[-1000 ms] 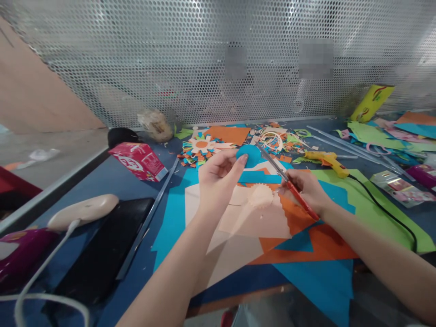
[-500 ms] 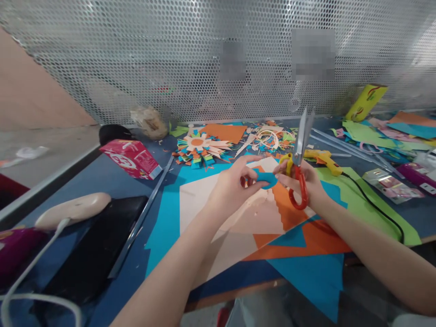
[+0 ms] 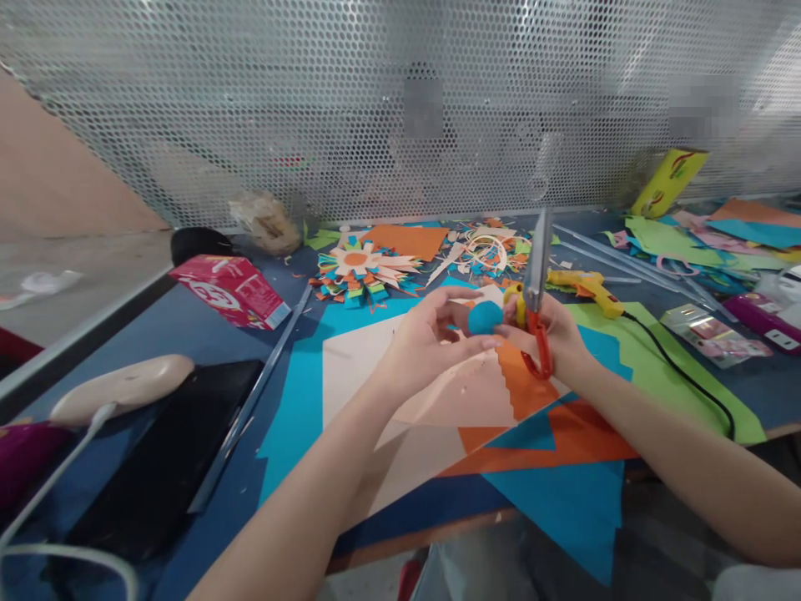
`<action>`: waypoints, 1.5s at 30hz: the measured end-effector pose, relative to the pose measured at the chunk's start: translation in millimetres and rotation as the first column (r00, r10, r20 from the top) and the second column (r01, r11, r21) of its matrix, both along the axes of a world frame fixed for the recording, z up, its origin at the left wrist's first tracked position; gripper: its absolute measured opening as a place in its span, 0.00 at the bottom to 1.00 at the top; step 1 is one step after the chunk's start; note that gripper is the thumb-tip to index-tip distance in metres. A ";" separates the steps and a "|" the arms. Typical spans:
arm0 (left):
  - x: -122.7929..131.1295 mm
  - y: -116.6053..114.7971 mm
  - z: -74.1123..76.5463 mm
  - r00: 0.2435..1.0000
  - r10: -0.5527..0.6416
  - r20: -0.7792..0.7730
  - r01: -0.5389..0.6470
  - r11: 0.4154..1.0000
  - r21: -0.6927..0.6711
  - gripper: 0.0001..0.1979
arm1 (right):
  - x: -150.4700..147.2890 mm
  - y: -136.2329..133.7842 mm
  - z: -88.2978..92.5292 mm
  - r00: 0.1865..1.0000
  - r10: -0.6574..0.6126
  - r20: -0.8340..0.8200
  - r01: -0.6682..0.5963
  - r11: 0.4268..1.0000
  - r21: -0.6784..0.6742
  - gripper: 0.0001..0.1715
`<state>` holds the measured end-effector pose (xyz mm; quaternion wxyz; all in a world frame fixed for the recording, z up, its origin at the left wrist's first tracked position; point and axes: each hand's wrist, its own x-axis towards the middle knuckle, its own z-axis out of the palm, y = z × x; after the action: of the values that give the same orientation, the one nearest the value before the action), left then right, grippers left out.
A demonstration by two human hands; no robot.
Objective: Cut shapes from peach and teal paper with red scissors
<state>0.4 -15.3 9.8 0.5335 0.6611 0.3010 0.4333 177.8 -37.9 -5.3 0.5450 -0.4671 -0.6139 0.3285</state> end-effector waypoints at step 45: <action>0.5 -9.6 13.1 0.994 0.058 0.096 -0.052 0.996 -0.069 0.11 | -2.1 -12.2 7.7 0.997 -0.002 0.079 0.003 1.000 -0.003 0.23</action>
<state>0.9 -24.9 22.9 0.5572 0.6125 0.3069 0.4693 175.7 -50.1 2.4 0.5201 -0.4812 -0.6339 0.3100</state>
